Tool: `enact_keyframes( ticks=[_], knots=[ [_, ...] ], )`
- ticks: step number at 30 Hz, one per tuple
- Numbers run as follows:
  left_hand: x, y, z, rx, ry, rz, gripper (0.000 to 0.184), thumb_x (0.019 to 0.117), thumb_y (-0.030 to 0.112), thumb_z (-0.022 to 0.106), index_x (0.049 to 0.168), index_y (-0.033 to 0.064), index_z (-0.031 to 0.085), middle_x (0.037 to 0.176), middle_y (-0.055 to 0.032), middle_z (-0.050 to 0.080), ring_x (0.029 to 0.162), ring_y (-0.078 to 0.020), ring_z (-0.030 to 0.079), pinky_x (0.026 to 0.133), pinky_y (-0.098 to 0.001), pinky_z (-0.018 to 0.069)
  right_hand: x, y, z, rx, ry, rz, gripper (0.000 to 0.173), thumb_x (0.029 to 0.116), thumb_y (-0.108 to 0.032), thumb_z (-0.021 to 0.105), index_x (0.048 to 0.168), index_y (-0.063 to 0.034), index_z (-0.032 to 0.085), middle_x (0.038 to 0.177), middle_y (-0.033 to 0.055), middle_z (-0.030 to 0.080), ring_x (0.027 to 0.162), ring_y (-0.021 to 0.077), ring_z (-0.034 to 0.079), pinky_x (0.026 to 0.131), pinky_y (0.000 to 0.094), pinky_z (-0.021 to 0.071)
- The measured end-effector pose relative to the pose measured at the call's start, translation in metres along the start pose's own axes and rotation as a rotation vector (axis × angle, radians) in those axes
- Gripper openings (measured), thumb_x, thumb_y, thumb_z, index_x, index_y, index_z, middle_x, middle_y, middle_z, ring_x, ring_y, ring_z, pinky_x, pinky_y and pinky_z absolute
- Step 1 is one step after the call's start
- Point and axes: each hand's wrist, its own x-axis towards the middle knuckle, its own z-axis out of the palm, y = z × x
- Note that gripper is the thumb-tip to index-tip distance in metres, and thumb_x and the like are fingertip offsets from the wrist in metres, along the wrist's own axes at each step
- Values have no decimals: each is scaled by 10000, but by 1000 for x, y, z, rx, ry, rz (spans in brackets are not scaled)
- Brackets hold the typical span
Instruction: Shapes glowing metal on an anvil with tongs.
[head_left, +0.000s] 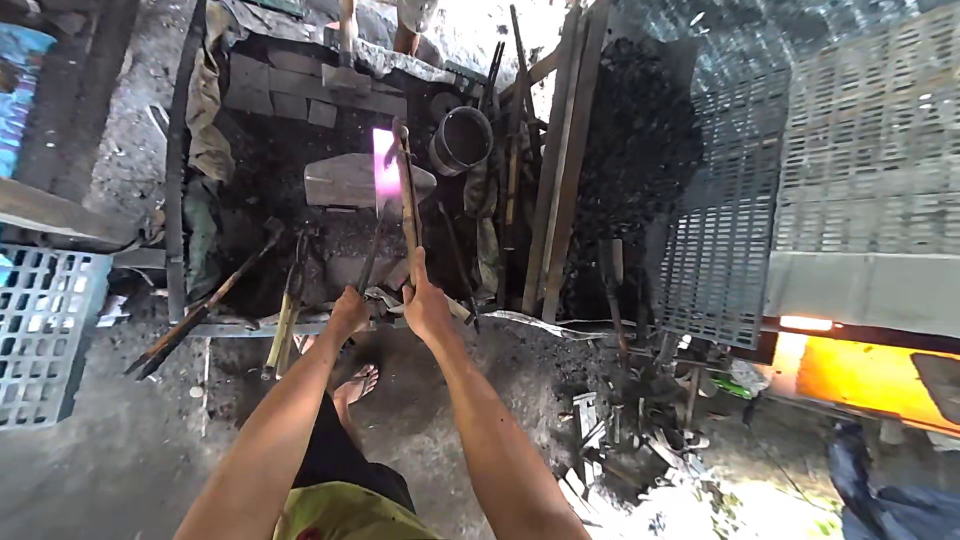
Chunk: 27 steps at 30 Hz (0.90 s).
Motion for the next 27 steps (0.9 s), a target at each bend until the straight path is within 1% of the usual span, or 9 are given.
enact_keyframes(
  ticks=[2, 6, 12, 17, 20, 22, 27],
  knots=[
    [4, -3, 1, -18, 6, 31, 518, 989, 212, 606, 1410, -46, 449, 1280, -276, 625, 1199, -408, 635, 1006, -583, 508, -4, -4, -6, -9, -12, 8, 754, 1101, -307, 426, 1655, -352, -84, 1118, 154, 722, 1025, 310, 714, 926, 482, 564],
    [7, -4, 3, -22, 19, 19, 530, 988, 196, 598, 1433, -34, 425, 1289, -267, 623, 1202, -395, 639, 1002, -566, 518, -17, -6, 2, -13, -4, 17, 749, 1090, -301, 435, 1661, -345, -48, 1055, 135, 729, 964, 302, 727, 859, 490, 587],
    [7, -1, 2, -18, 7, -27, 527, 984, 176, 582, 1446, -14, 412, 1295, -253, 626, 1196, -374, 649, 989, -549, 530, -17, -8, 9, -29, -4, 38, 744, 1092, -311, 426, 1660, -349, -54, 1058, 131, 729, 974, 302, 727, 858, 485, 590],
    [9, -3, 4, -39, 16, -23, 543, 983, 178, 588, 1458, -5, 400, 1282, -247, 631, 1175, -370, 658, 973, -546, 538, -17, -8, 18, -47, 6, 53, 755, 1084, -308, 426, 1658, -360, -61, 1022, 127, 728, 929, 304, 729, 817, 490, 597],
    [11, -4, 6, -43, 26, -17, 552, 985, 189, 589, 1465, -5, 397, 1283, -249, 633, 1175, -377, 658, 974, -554, 538, -18, -11, 15, -45, -12, 65, 780, 1081, -310, 435, 1650, -377, -94, 1044, 132, 722, 909, 308, 731, 797, 500, 602],
    [10, -3, 6, -45, 31, -14, 560, 988, 195, 582, 1473, -9, 389, 1271, -247, 640, 1158, -377, 665, 965, -553, 541, -18, -10, 14, -31, -16, 70, 790, 1076, -301, 442, 1647, -386, -96, 1032, 137, 721, 891, 312, 729, 782, 504, 601],
    [7, -1, 3, -50, 16, -28, 555, 990, 206, 581, 1474, 11, 393, 1273, -250, 638, 1157, -381, 666, 958, -556, 545, -18, -13, 15, -19, -22, 85, 792, 1076, -295, 448, 1645, -398, -93, 1027, 139, 725, 899, 319, 734, 792, 513, 603]
  ],
)
